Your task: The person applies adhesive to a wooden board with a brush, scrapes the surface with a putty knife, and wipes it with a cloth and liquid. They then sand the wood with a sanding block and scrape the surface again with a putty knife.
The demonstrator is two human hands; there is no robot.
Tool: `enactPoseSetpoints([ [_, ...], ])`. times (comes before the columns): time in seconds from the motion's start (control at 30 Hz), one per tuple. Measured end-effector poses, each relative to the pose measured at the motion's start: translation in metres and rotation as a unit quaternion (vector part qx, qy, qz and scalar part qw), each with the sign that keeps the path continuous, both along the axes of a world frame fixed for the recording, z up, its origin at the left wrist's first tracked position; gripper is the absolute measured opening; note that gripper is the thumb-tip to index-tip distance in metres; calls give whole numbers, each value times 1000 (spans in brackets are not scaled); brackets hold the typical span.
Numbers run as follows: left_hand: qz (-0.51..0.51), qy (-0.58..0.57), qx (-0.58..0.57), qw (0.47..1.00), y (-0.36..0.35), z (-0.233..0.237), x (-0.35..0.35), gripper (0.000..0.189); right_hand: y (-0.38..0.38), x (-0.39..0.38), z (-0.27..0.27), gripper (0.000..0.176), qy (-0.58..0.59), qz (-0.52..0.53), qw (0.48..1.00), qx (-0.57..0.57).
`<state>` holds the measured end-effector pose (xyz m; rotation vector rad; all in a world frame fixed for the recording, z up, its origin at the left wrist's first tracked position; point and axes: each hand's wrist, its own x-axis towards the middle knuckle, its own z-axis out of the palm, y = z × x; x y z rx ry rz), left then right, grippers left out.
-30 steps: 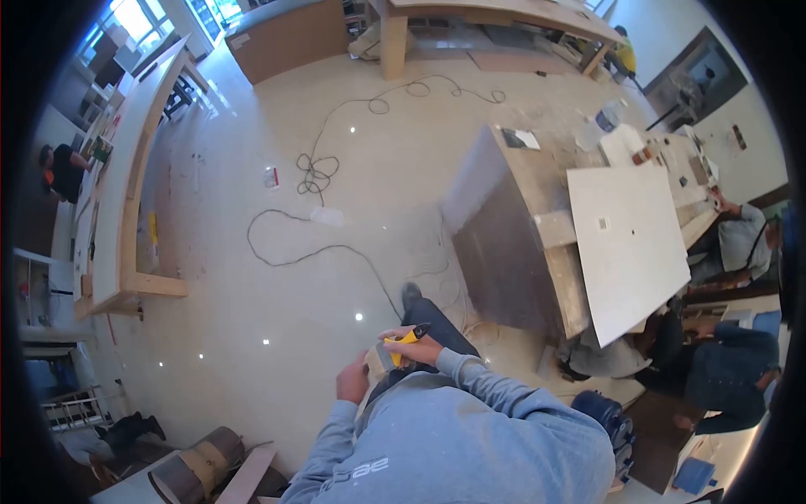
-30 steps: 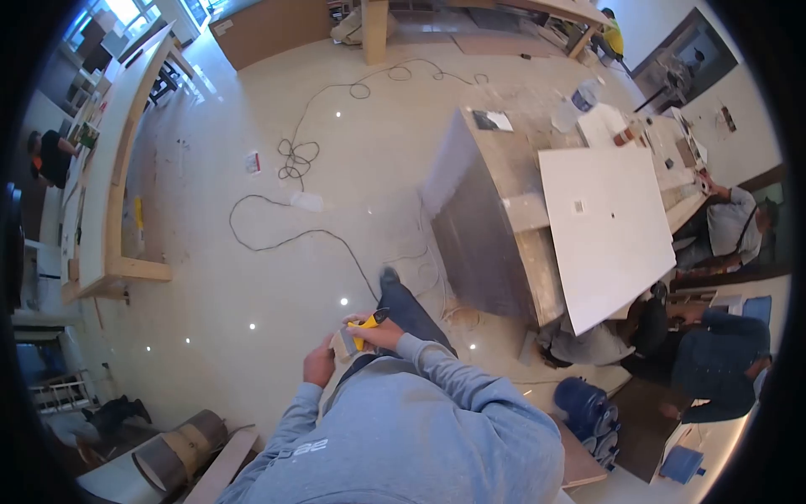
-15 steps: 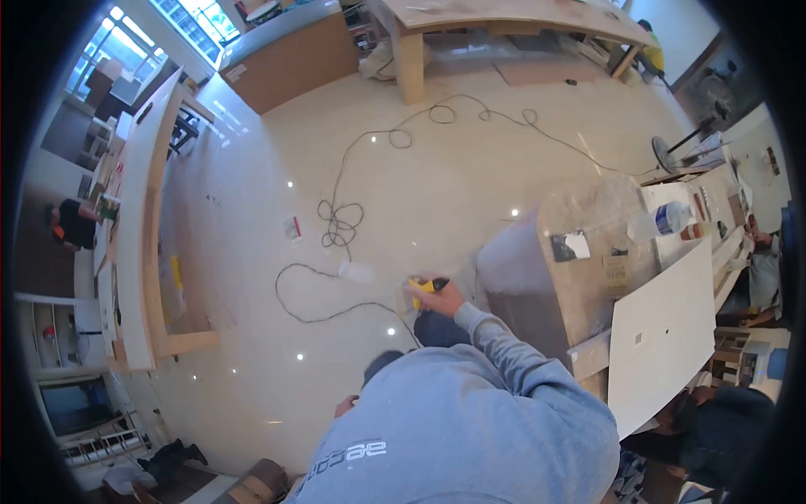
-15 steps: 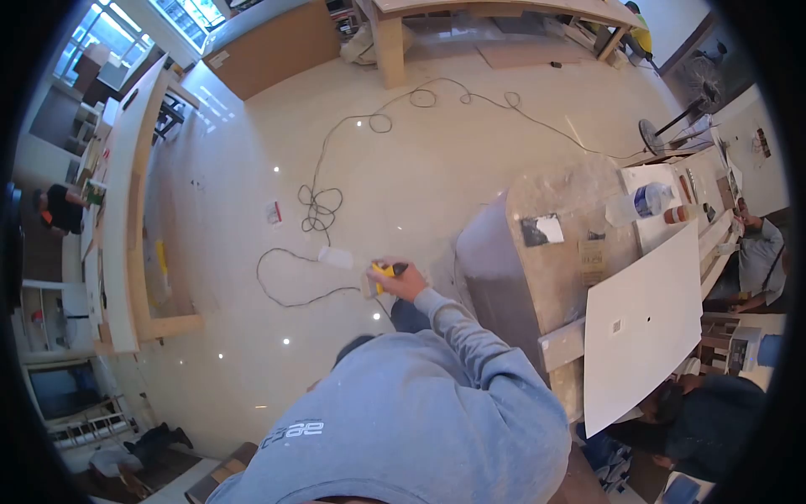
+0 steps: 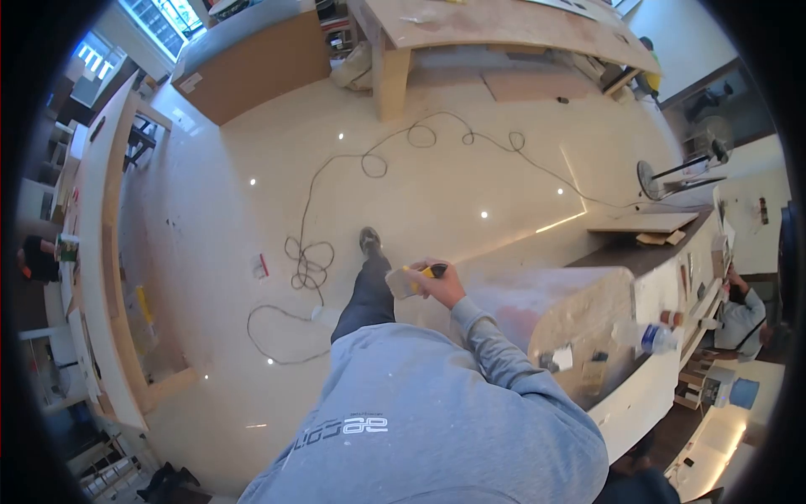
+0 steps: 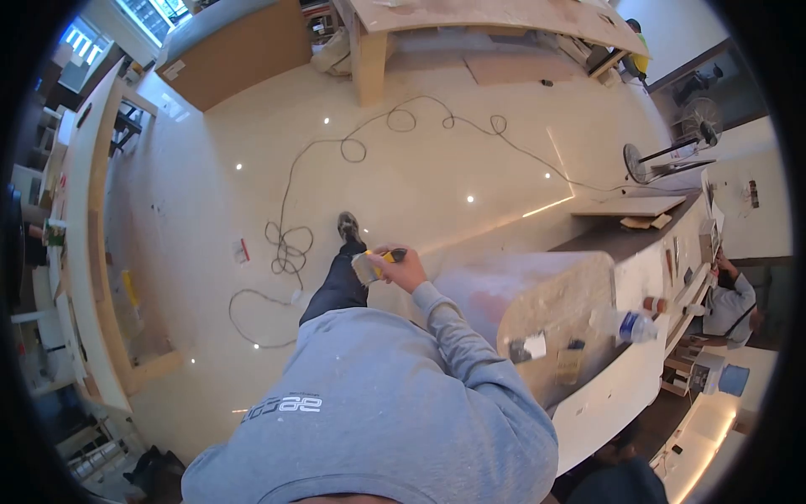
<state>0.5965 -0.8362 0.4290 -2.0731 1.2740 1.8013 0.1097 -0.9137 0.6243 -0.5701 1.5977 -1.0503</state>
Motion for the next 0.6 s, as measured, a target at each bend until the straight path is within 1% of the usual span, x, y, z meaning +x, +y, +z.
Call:
enactPoseSetpoints([
  [0.07,-5,4,4,1000,-76,-17,-29,50,-46,-38,-15,29,-3,-74,997,-11],
  [0.13,-1,13,17,1000,-163,-24,-64,51,-97,-87,-15,30,-7,-150,988,-31],
  [0.23,26,36,18,999,-289,-25,-123,51,-174,-166,10,32,148,-90,983,-65],
  [0.3,38,65,-18,997,-370,-10,-164,52,-229,-225,33,33,166,-60,981,-77],
  [0.33,43,86,-46,994,-405,0,-184,51,-259,-253,43,32,195,-80,971,-109],
  [0.37,49,111,-77,990,-439,13,-205,51,-290,-282,57,32,213,-109,965,-109],
  [0.43,80,153,-120,978,-492,39,-243,47,-353,-346,77,33,276,-141,936,-167],
  [0.47,95,172,-141,970,-513,52,-261,45,-384,-380,82,33,309,-151,924,-167],
  [0.5,107,166,-154,968,-527,64,-276,45,-415,-415,83,33,341,-160,911,-167],
  [0.57,136,152,-181,962,-539,79,-301,45,-484,-482,73,35,401,-148,875,-228],
  [0.6,167,153,-172,959,-535,74,-308,46,-519,-513,70,35,434,-136,868,-198],
])
